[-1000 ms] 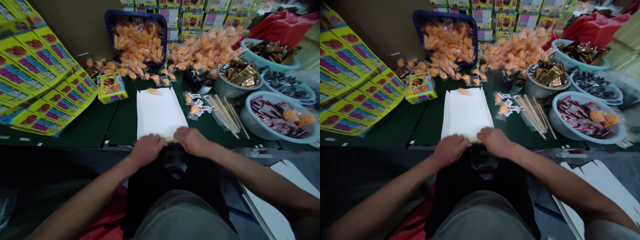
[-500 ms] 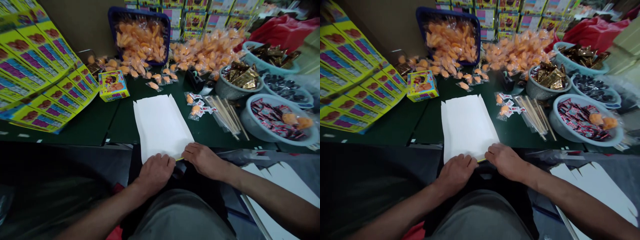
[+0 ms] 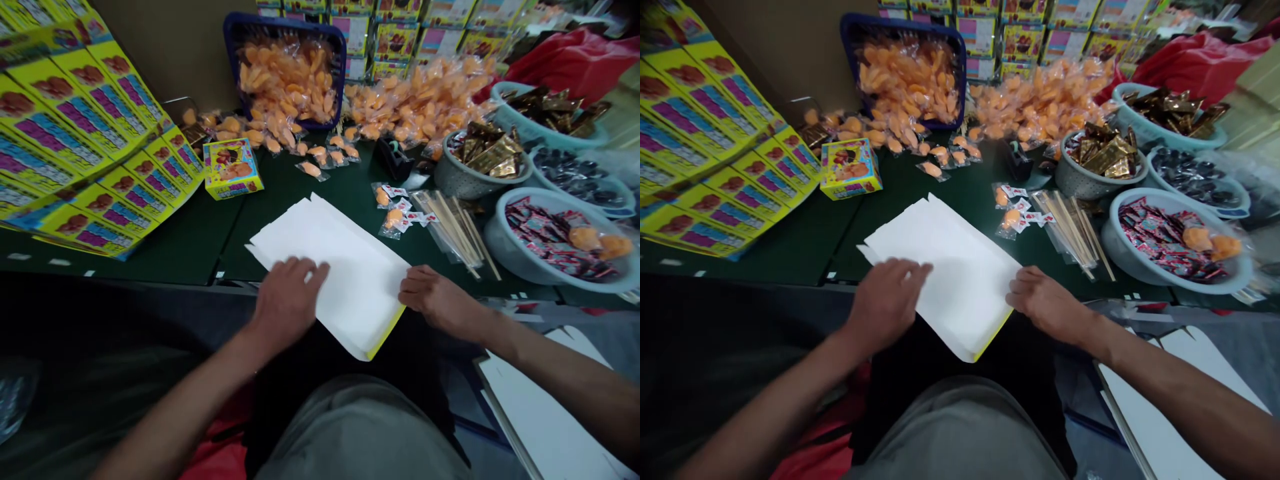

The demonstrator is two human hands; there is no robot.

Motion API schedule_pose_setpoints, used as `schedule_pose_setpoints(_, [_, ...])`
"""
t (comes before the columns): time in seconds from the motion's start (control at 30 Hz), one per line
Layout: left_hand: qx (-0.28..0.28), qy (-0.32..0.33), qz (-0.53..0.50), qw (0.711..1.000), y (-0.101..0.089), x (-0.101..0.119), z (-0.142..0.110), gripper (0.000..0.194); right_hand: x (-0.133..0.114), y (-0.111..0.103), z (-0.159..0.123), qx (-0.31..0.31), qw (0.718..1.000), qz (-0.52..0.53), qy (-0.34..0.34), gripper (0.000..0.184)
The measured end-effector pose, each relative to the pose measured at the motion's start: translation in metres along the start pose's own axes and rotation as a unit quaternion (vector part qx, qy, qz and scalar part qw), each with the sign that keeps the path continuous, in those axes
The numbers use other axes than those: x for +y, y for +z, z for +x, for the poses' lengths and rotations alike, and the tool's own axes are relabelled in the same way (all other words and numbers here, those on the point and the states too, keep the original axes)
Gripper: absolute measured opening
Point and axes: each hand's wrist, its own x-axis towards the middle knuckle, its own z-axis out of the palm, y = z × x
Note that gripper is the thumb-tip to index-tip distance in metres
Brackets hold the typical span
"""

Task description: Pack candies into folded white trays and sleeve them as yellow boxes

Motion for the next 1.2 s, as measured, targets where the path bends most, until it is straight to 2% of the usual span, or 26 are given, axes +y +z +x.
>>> schedule_pose_setpoints(0.1, [0.001,-0.015,0.046,0.999,-0.002,-0.047,0.035,0.059,0.016,-0.005,0.001,0.030,0.998,-0.044,-0.014,0.017])
schedule_pose_setpoints(0.2, [-0.051,-0.029,0.051,0.997,0.011,-0.080,0.067,0.077,0.029,-0.010,0.016,0.044,0.995,-0.088,-0.032,0.017])
schedule_pose_setpoints(0.27, [-0.090,-0.051,0.054,0.993,0.021,-0.097,0.082,0.081,0.037,-0.014,0.033,0.041,0.993,-0.104,-0.044,0.018])
schedule_pose_setpoints(0.33, [-0.115,-0.073,0.065,0.989,0.026,-0.111,0.090,0.073,0.046,-0.019,0.053,0.037,0.993,-0.105,-0.050,0.019])
schedule_pose_setpoints(0.43, [-0.130,-0.109,0.096,0.981,0.023,-0.128,0.087,0.042,0.067,-0.024,0.087,0.063,0.992,-0.103,-0.039,0.026])
schedule_pose_setpoints(0.47, [-0.134,-0.120,0.108,0.978,0.020,-0.133,0.083,0.038,0.074,-0.026,0.097,0.092,0.991,-0.098,-0.028,0.029])
schedule_pose_setpoints(0.53, [-0.153,-0.140,0.114,0.972,0.014,-0.138,0.072,0.038,0.089,-0.030,0.112,0.190,0.979,-0.073,0.010,0.033])
schedule_pose_setpoints(0.6, [-0.186,-0.168,0.099,0.963,0.010,-0.141,0.059,0.036,0.099,-0.036,0.118,0.302,0.951,-0.031,0.065,0.031])
schedule_pose_setpoints(0.67, [-0.207,-0.199,0.072,0.955,0.009,-0.142,0.046,0.033,0.101,-0.040,0.112,0.381,0.915,0.020,0.133,0.028])
schedule_pose_setpoints(0.8, [-0.193,-0.233,0.014,0.953,0.014,-0.135,0.027,0.034,0.076,-0.034,0.078,0.433,0.865,0.098,0.235,0.030])
schedule_pose_setpoints(0.9, [-0.176,-0.262,-0.032,0.948,0.018,-0.122,0.017,0.040,0.040,-0.015,0.053,0.412,0.869,0.163,0.218,0.033])
schedule_pose_setpoints(1.0, [-0.162,-0.281,-0.085,0.942,0.020,-0.105,0.011,0.048,0.007,0.009,0.044,0.335,0.886,0.251,0.202,0.037])
schedule_pose_setpoints(1.1, [-0.129,-0.300,-0.127,0.937,0.023,-0.091,0.009,0.059,-0.011,0.030,0.051,0.270,0.879,0.287,0.267,0.049])
schedule_pose_setpoints(1.2, [-0.087,-0.322,-0.158,0.929,0.027,-0.080,0.012,0.066,-0.009,0.043,0.064,0.257,0.873,0.251,0.331,0.048])
